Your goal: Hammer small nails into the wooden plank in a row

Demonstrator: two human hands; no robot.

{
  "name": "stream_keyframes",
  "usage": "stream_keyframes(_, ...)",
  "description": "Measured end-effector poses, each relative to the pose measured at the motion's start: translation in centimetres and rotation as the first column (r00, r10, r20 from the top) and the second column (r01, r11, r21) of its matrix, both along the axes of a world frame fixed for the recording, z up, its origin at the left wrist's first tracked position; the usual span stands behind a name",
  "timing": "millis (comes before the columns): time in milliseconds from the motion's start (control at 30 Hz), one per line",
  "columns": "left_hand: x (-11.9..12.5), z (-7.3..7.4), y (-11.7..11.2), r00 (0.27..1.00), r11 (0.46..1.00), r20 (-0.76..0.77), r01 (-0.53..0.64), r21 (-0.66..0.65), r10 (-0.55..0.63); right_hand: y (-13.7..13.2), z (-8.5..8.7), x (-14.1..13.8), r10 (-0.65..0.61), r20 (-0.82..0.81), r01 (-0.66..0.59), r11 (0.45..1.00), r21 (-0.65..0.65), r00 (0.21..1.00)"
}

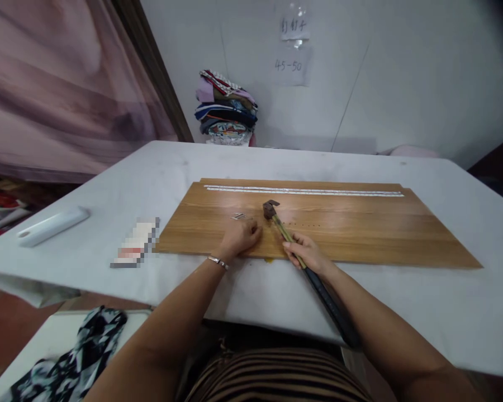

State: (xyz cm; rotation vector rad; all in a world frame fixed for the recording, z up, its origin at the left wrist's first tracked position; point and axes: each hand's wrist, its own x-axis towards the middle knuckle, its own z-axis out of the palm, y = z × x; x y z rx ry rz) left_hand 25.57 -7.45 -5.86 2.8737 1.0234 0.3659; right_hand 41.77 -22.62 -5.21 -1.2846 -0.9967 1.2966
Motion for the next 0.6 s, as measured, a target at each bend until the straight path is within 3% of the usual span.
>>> stream_keyframes(267, 0.0, -0.16, -0.23, 1.0, 1.0, -0.014, -0.019, -0.021, 0.019, -0.32, 0.38, -0.06, 0.003, 0.024, -0.002, 1.0, -0.028, 1.0)
stream_keyframes(600, 0.04, 0.04, -0.36, 1.0, 0.998, 0.006, -0.021, -0.057, 0.021, -0.12, -0.31, 0.12, 0.001, 0.022, 0.0, 0.999, -0.047, 1.0)
